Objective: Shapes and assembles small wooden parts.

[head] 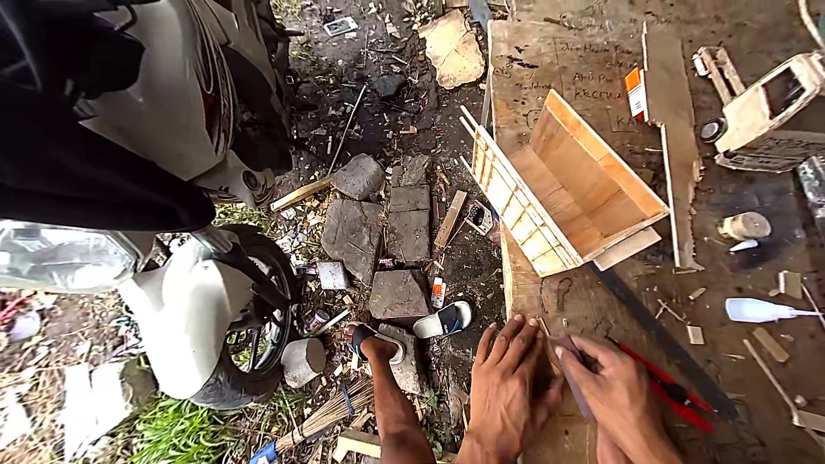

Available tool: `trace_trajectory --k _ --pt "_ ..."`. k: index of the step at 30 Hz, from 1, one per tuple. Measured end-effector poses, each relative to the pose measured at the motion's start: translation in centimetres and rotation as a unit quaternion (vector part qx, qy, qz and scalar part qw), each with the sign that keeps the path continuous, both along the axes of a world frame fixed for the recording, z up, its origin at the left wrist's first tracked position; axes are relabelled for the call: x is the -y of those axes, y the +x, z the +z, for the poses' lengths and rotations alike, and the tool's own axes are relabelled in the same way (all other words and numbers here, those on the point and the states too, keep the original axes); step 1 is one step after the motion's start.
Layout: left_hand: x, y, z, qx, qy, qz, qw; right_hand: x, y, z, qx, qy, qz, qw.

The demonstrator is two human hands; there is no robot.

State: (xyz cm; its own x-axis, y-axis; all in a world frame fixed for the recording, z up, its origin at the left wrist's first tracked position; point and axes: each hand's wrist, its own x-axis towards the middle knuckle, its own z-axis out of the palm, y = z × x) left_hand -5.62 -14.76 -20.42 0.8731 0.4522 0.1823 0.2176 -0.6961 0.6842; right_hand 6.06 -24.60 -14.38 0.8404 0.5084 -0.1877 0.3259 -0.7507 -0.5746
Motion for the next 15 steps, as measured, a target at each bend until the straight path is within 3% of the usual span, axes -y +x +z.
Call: trace_trajectory --k 4,10,15 --pt "-0.3 0.0 0.2 -0.011 -0.028 -0.008 1.0 -0.6 0.4 -0.4 0.021 0.028 0.013 0.999" --pt "-0.3 0.2 0.7 -0.029 -0.003 -0.009 1.0 2.2 -0.5 0.2 0.014 0.026 0.034 0.999" --pt "-0.3 0.1 0.5 -0.03 0.002 -0.011 0.999 1.6 0.1 -0.1 0.007 0.026 0.026 0.999"
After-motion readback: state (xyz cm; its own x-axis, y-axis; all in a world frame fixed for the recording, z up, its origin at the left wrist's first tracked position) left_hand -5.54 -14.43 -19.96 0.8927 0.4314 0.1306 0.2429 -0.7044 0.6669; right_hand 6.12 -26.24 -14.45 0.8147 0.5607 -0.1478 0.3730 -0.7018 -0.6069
